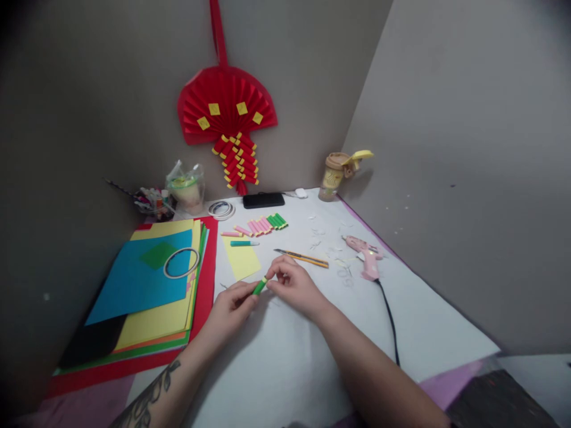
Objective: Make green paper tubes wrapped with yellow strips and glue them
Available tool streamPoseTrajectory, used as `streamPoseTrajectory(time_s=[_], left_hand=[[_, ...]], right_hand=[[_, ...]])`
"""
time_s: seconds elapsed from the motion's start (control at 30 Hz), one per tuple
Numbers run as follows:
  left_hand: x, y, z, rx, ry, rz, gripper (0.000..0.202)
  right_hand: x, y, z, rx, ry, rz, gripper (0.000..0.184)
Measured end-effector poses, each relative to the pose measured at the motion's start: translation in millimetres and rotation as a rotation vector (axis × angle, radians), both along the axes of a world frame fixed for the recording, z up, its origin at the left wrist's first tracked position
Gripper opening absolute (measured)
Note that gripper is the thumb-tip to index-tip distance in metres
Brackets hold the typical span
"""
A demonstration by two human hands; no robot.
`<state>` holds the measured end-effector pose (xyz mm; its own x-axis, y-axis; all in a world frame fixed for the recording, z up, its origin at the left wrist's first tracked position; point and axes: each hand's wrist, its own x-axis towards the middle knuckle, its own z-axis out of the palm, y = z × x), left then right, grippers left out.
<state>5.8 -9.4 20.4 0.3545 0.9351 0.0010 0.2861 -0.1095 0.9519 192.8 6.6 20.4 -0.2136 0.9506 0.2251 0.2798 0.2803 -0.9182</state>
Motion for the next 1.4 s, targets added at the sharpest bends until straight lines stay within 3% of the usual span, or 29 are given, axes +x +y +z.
streamPoseTrajectory(time_s=[0.53, 0.73, 0.83, 0.93, 1.03, 1.27, 1.4], left_hand=[[0, 1, -1.5, 0.027, -0.021, 0.009, 0.029], [0, 0, -8.9, -0.119, -0.098, 0.143, 0.030], [-1, 3, -10.2, -0.107, -0.109, 0.272, 0.028], [-2, 4, -8.1, -0.060, -0.148, 0.357, 0.024], [-3, 5, -6.1, -0.025, -0.163, 0.351, 0.022], [-2, 2, -6.1, 0.008, -0.100, 0.342, 0.020], [-3, 2, -7.5, 0.023, -0.131, 0.353, 0.017]], right_hand=[[1, -1, 5.2, -0.045, 0.019, 0.060, 0.007], [2, 2, 1.7, -0.033, 0.094, -0.032, 0.006], [3, 4, 0.4, -0.031, 0.137, -0.097, 0.005], [3, 4, -1.7, -0.084, 0.223, -0.147, 0.019], [2, 3, -4.6, -0.138, 0.259, -0.123, 0.030], [-1, 1, -8.7, -0.081, 0.164, -0.129, 0.009], [-2, 1, -8.6, -0.072, 0.191, -0.117, 0.008]])
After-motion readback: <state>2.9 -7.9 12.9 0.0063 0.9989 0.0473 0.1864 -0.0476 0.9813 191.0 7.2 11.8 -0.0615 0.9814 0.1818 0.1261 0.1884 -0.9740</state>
